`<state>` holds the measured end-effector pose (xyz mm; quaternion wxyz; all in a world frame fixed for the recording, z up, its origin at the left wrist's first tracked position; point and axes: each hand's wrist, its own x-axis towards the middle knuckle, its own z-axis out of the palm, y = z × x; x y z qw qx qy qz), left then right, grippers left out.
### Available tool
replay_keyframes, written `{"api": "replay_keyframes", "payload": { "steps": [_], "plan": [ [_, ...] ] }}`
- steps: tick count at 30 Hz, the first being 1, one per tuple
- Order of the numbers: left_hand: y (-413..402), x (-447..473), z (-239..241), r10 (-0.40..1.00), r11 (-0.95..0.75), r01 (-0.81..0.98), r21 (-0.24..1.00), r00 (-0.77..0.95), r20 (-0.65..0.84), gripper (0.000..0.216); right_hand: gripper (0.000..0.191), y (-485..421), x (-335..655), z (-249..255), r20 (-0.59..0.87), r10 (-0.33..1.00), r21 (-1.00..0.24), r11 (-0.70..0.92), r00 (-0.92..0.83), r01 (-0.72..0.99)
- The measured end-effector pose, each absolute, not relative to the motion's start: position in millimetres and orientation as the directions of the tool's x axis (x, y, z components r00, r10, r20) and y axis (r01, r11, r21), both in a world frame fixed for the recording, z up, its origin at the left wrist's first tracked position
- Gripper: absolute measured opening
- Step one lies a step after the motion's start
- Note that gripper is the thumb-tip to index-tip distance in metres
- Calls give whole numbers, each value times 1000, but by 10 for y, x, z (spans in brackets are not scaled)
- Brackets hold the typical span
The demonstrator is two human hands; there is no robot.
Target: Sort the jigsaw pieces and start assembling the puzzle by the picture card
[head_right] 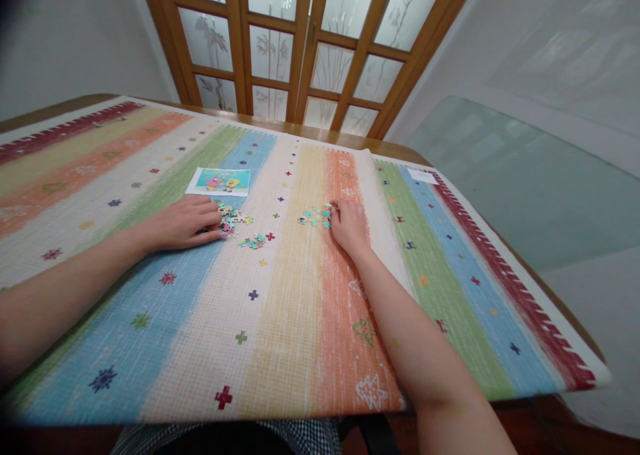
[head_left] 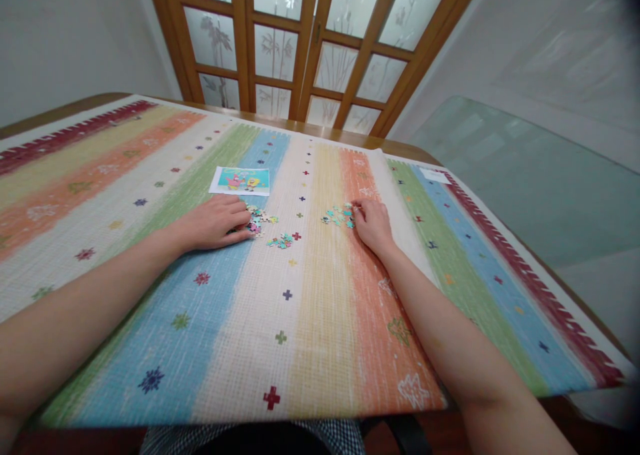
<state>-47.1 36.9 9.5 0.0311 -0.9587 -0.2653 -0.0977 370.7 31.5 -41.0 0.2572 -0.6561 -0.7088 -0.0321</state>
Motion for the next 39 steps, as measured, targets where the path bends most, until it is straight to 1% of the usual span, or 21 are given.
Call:
{"api": "replay_keyframes", "payload": {
  "steps": [3, 5, 6, 8, 11, 12, 14, 16, 19, 21, 23, 31, 36, 39],
  "plan": [
    [378, -477, 91, 517, -841, 540, -36, 822, 241, 39, 33, 302, 3690, -401, 406, 914, -300, 129, 4, 945],
    [365, -462, 97, 546, -822, 569, 7, 786, 291, 39, 33, 296, 3682, -394, 406, 914, -306, 126, 9, 944],
    [349, -442, 102, 565, -812, 581, 54, 760, 320, 39, 33, 293, 3681, -386, 407, 913, -312, 130, 9, 941],
    [297, -374, 110, 614, -785, 590, 190, 697, 370, 40, 33, 283, 3674, -352, 434, 901, -333, 141, 19, 932],
    [175, -217, 106, 697, -717, 564, 410, 592, 405, 43, 32, 231, 3603, -248, 542, 839, -361, 169, 58, 917],
    [130, -161, 99, 716, -697, 550, 461, 567, 407, 43, 32, 196, 3546, -203, 579, 813, -367, 195, 59, 909],
    [47, -59, 76, 718, -693, 514, 506, 563, 410, 42, 29, 93, 3370, -108, 627, 779, -391, 296, 17, 872],
    [-15, 15, 53, 689, -716, 479, 508, 601, 405, 41, 26, -46, 3123, -24, 624, 778, -429, 425, -79, 797],
    [-64, 67, 36, 642, -751, 439, 493, 661, 388, 40, 23, -262, 2717, 58, 525, 797, -498, 573, -298, 651],
    [-79, 77, 40, 631, -758, 429, 492, 672, 386, 40, 22, -370, 2500, 77, 442, 785, -546, 619, -434, 564],
    [-89, 82, 51, 632, -757, 426, 495, 667, 393, 40, 21, -439, 2357, 75, 398, 771, -587, 630, -497, 508],
    [-130, 141, 48, 627, -756, 410, 510, 679, 382, 40, 19, -502, 2246, 49, 363, 799, -696, 575, -480, 430],
    [-136, 146, 44, 616, -761, 406, 506, 697, 366, 41, 17, -523, 2236, 52, 298, 866, -801, 455, -401, 389],
    [-131, 141, 53, 614, -764, 419, 490, 706, 354, 43, 18, -525, 2229, 57, 266, 888, -829, 409, -375, 380]
  ]
}}
